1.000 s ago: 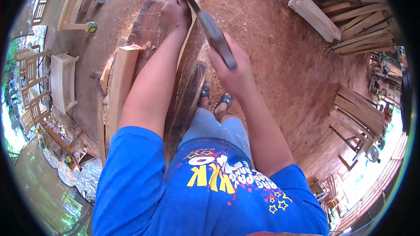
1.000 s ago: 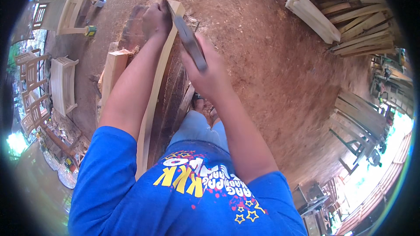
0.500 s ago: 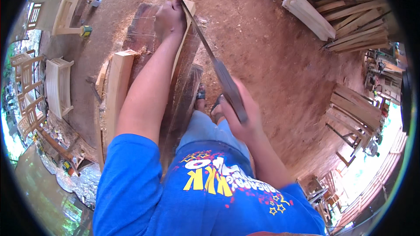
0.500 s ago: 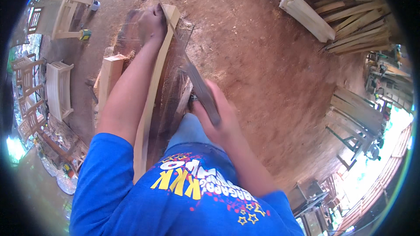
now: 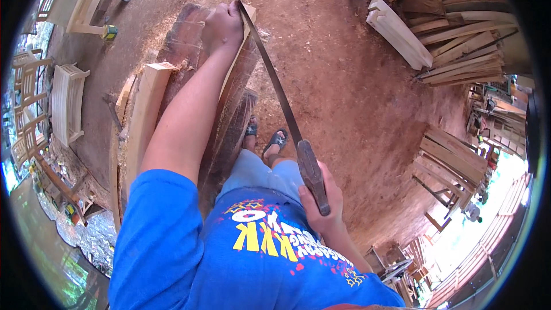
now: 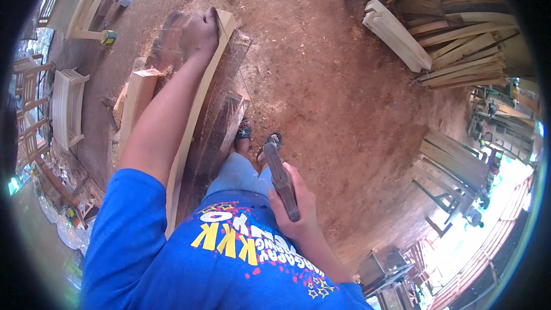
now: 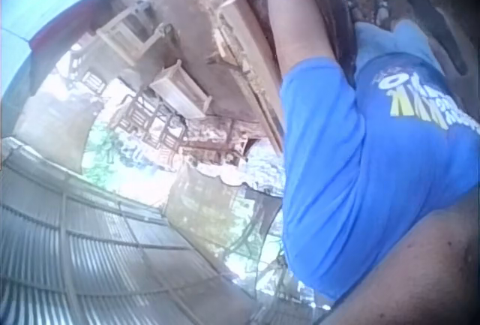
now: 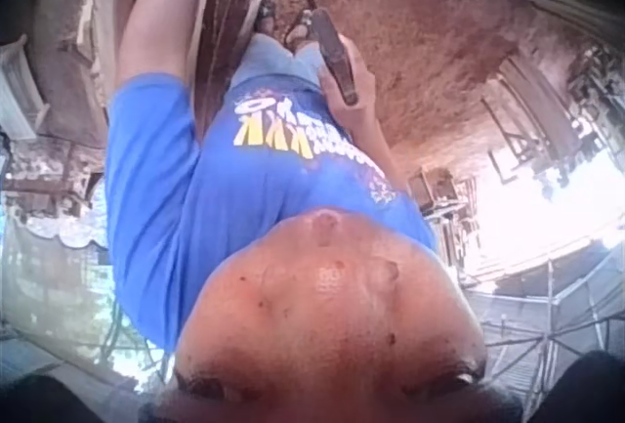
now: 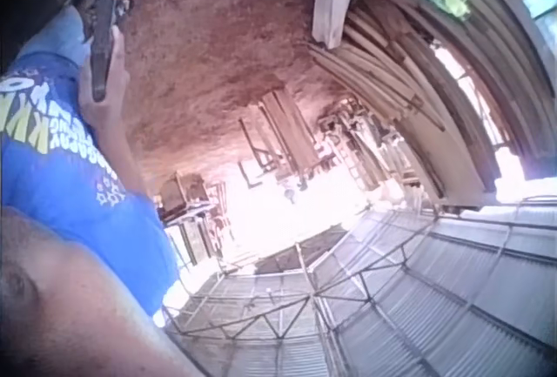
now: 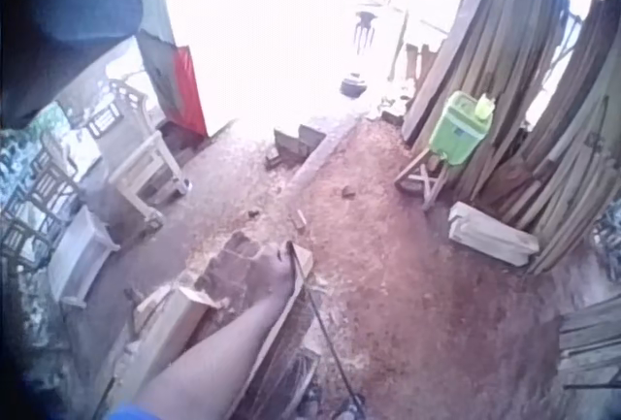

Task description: Cutting a small piece of wood with a hand saw in a furniture workshop.

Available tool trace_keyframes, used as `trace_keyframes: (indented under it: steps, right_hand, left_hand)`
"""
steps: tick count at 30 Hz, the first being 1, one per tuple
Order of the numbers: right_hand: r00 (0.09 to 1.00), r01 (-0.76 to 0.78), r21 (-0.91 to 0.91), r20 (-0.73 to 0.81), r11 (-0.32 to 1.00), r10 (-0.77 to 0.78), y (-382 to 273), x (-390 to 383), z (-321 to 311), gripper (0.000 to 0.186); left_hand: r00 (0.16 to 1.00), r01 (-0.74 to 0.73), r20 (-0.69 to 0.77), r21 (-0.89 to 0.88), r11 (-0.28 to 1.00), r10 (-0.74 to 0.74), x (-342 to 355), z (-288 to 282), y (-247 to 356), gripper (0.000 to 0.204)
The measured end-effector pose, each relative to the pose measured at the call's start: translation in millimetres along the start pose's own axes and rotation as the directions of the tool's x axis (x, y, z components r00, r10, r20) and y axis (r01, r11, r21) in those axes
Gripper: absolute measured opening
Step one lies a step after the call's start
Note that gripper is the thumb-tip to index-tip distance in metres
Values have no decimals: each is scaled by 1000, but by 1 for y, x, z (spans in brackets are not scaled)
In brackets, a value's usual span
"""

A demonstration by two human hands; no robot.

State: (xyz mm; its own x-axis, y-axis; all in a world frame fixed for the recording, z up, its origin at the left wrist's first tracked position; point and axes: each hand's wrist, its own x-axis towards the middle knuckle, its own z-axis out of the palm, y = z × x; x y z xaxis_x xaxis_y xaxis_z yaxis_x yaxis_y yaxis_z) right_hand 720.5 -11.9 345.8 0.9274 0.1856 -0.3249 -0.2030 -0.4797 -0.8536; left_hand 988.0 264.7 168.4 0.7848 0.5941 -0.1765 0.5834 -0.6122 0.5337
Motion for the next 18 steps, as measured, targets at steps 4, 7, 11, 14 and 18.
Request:
trace_keyframes:
  steps: [4, 7, 11, 14, 18]
  right_hand:
    - [998, 55, 68, -10, 996, -55, -5, 100, 33, 55]
    - [988, 154, 112, -31, 982, -151, -18, 200, 61, 51]
    - [994, 111, 19, -19, 994, -111, -21, 194, 61, 51]
    - [980, 194, -8, -39, 981, -194, 16, 96, 49, 58]
    - [1000, -1, -96, 27, 995, 4, 14, -15, 1, 61]
  left_hand:
    - [999, -19, -37, -27, 999, 18, 0, 2, -5, 53]
    - [1000, 7, 18, -13, 1000, -7, 5, 9, 6, 54]
    - [1000, -18, -1, -39, 999, 18, 0, 9, 4, 53]
    - [999, -6, -36, 23, 1000, 7, 10, 7, -16, 51]
    - [999, -41, -38, -43, 998, 39, 4, 4, -5, 55]
